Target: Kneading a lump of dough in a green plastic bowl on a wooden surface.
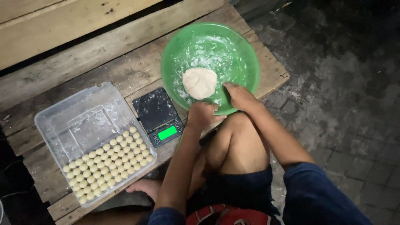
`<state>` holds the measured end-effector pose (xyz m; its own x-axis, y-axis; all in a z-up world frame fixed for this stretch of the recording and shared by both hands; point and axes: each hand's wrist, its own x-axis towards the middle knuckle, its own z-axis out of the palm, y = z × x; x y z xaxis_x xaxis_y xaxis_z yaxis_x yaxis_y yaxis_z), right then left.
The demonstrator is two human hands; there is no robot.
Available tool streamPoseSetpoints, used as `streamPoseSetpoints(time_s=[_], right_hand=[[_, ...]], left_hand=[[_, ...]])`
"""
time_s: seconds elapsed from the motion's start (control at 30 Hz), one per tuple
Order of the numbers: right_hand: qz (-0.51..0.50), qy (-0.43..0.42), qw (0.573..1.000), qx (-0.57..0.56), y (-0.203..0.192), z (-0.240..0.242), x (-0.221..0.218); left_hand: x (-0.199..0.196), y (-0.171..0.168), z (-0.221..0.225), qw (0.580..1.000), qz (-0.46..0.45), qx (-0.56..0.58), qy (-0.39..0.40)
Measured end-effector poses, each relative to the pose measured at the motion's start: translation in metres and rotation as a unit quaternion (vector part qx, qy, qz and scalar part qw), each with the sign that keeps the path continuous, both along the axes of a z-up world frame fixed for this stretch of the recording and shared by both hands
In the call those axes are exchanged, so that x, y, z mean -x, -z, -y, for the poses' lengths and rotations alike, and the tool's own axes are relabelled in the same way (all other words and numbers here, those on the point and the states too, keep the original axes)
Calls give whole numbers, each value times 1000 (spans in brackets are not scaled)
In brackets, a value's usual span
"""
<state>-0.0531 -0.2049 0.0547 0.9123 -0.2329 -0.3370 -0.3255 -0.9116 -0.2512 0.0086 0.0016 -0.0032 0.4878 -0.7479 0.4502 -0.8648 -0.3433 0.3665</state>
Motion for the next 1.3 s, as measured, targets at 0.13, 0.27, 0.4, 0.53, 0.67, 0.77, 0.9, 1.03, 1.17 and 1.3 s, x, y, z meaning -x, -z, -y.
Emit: streamPoseSetpoints(time_s=[0.13,0.27,0.4,0.53,0.67,0.77,0.9,1.03,1.17,1.3], right_hand=[[182,12,963,-198,-14,1,5],[333,109,808,-474,16,31,-4],[339,82,820,-454,-8,-23,-26],[275,128,902,-307,20,-30,-53],[275,240,894,-258,54,-14,-70],[277,264,889,-252,50,-11,-76],[222,276,920,-167,17,-10,-64],[304,300,833,-353,28,23,-68],[265,116,957,-24,23,53,-73],[193,22,980,36,41,51,-83]], left_hand=[[-1,8,1,999,-29,-2,-16],[-4,22,4,1000,-25,-1,-11],[-5,18,4,999,-34,10,-6],[-2,16,3,1000,-22,5,-7],[-4,3,-2,998,-58,-33,21],[-5,5,-1,997,-49,-49,18],[-3,6,1,998,-37,-57,-1],[-2,-8,-7,996,-65,-54,0],[-1,-7,-5,998,-37,-55,-18],[-4,-19,-2,989,-86,-120,2]])
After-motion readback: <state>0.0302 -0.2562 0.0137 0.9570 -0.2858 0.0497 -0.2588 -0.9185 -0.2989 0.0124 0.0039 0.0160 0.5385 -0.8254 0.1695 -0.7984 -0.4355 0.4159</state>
